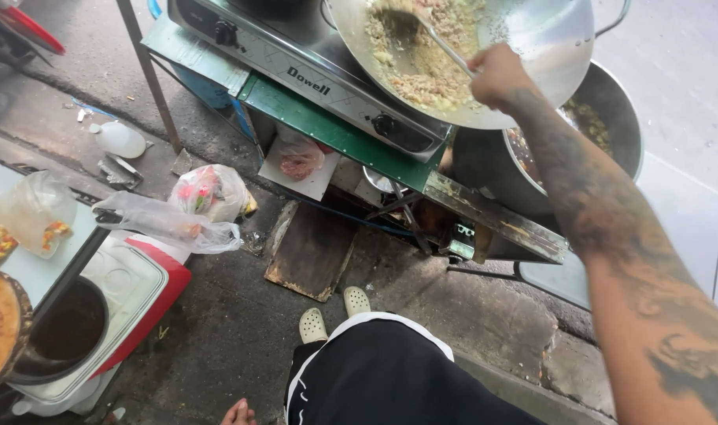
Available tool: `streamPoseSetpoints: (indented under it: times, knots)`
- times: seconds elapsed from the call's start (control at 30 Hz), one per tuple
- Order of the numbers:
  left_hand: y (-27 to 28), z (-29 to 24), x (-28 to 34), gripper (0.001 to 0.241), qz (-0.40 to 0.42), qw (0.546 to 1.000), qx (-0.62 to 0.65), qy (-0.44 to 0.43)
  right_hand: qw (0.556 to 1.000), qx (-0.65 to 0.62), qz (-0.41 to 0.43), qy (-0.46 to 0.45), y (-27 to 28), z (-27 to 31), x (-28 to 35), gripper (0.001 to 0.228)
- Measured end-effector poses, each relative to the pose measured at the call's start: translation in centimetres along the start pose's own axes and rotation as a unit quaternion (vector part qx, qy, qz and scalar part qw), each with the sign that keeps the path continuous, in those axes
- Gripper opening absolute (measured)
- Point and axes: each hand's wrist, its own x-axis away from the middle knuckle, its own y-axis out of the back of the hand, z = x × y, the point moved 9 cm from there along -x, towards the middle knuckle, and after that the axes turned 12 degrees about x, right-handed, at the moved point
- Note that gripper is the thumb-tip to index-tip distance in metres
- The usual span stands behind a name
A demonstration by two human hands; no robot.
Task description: A person stir-fries ingredients in a wok and adds meat and broth from a large pot using a ladle.
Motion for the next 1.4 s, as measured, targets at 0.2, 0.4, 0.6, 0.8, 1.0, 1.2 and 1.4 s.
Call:
streamPoseSetpoints:
  times: [0.2,0.4,0.6,0.8,1.0,1.2,1.4]
  knots:
    - [-0.2,-5.2,4.3,0.028,-0.078,0.997,-0.012,0.025,0.999,0.01,0.046,0.004,0.8,0.2,4.8,0.044]
    - [0.4,-4.4,5.0,0.026,-0.091,0.994,-0.027,0.053,0.996,0.022,0.087,-0.015,1.0,0.1,8.5,0.038]
    - [-0.6,-6.2,5.7,0.026,-0.073,0.994,-0.047,0.058,0.999,-0.041,-0.031,-0.016,-1.2,0.0,-3.3,0.043]
    - [-0.4,-6.5,5.7,0.027,-0.071,0.994,-0.072,0.036,0.997,0.068,0.037,0.013,2.8,-1.6,5.5,0.036]
    - [-0.9,-4.7,3.3,0.028,-0.07,0.995,-0.063,0.027,0.957,0.289,0.042,-0.007,6.9,-13.7,8.9,0.032]
    - [-2.9,-7.5,0.8,0.029,-0.013,0.993,-0.115,-0.038,0.981,0.181,0.058,0.021,3.1,-6.9,6.1,0.03]
    - [-3.7,-13.2,6.1,0.031,-0.012,0.993,-0.11,-0.047,0.98,0.193,0.05,0.017,4.8,-7.8,7.9,0.034]
